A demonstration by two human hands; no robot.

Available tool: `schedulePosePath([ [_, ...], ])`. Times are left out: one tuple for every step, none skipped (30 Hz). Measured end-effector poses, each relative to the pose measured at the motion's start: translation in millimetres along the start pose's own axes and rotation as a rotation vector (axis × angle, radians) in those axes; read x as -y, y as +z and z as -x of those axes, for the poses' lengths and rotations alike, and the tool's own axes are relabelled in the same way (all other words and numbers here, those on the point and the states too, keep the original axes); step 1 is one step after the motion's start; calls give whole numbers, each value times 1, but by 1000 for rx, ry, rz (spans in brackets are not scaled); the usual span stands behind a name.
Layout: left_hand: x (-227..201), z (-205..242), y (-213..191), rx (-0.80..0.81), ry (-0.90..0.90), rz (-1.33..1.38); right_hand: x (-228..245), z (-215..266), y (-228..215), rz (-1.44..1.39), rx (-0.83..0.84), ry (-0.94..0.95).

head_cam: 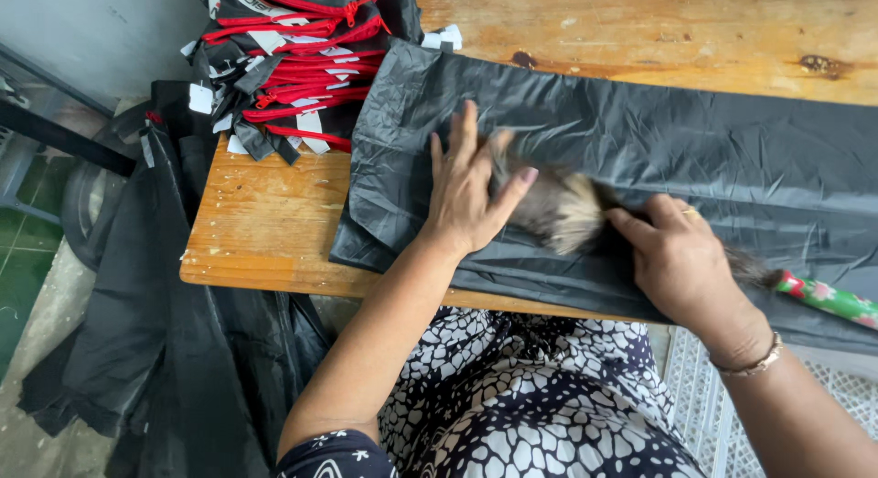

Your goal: The person uses a brush to sweep a black fabric bag laid out on a wooden table. They hold the fabric with one hand while brushing the surface with the other, then fold the fabric over and continue brushing the folded section.

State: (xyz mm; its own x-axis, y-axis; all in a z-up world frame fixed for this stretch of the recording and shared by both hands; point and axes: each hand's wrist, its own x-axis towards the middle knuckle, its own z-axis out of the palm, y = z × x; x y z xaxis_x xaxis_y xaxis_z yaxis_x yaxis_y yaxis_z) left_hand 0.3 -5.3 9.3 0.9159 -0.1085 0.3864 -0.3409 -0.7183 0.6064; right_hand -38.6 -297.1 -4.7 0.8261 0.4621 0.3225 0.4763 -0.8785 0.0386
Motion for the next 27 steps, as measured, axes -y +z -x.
schedulePosePath([
  [-3, 0, -1, 63, 20, -55, 10, 2, -1, -84, 10, -37],
  [3, 2, 5, 59, 21, -56, 8, 1, -4, -84, 7, -39],
  [9, 4, 11, -31, 107, -116, 7, -1, -7, -120, -27, -28],
  [15, 6, 16, -121, 193, -178, 6, -2, -11, -159, -62, -18],
  [15, 4, 15, -124, 192, -181, 0, 1, -13, -160, -65, -21],
  [14, 3, 15, -199, 243, -190, -7, 4, -15, -124, -27, 30],
  [14, 1, 15, -273, 293, -199, -15, 7, -17, -87, 9, 82],
  [15, 1, 15, -275, 292, -200, -17, 6, -16, -87, 9, 80],
  [16, 0, 17, -277, 285, -183, -20, 6, -15, -138, 47, 47],
  [16, 0, 19, -274, 282, -163, -23, 7, -14, -190, 85, 20],
  [11, -2, 14, -270, 285, -161, -18, 5, -9, -191, 85, 26],
  [6, -4, 9, -300, 272, -43, -12, 2, -3, -103, 39, 20],
  [2, -6, 3, -329, 258, 76, -6, 0, 1, -15, -6, 15],
  [5, -4, 5, -334, 260, 72, -4, 0, 3, -16, -11, 12],
  [9, -2, 8, -359, 166, 71, -2, -1, 4, -88, 9, 25],
  [14, 1, 9, -386, 69, 69, 1, -2, 5, -161, 30, 33],
  [13, 0, 8, -393, 68, 65, -1, -3, 2, -163, 27, 26],
  [12, 2, 9, -374, 58, 57, -2, -1, -2, -67, 16, 60],
  [12, 3, 10, -355, 49, 50, -4, 1, -5, 28, 5, 94],
  [11, 4, 11, -352, 47, 51, -1, -1, -7, 28, 8, 95],
  [9, 4, 12, -313, 67, -10, 1, -3, -10, 80, 30, 152],
  [8, 4, 13, -272, 93, -70, 3, -5, -13, 133, 48, 215],
  [8, 4, 14, -267, 97, -68, 15, -4, -22, 133, 49, 221],
  [8, 4, 14, -254, 86, -60, 25, -6, -30, -39, 97, 127],
  [8, 3, 14, -241, 74, -52, 36, -8, -39, -212, 143, 31],
  [7, 2, 10, -239, 73, -52, 36, -7, -44, -213, 144, 32],
  [5, 2, 7, -263, 26, 1, 37, -5, -49, -246, 222, 29],
])
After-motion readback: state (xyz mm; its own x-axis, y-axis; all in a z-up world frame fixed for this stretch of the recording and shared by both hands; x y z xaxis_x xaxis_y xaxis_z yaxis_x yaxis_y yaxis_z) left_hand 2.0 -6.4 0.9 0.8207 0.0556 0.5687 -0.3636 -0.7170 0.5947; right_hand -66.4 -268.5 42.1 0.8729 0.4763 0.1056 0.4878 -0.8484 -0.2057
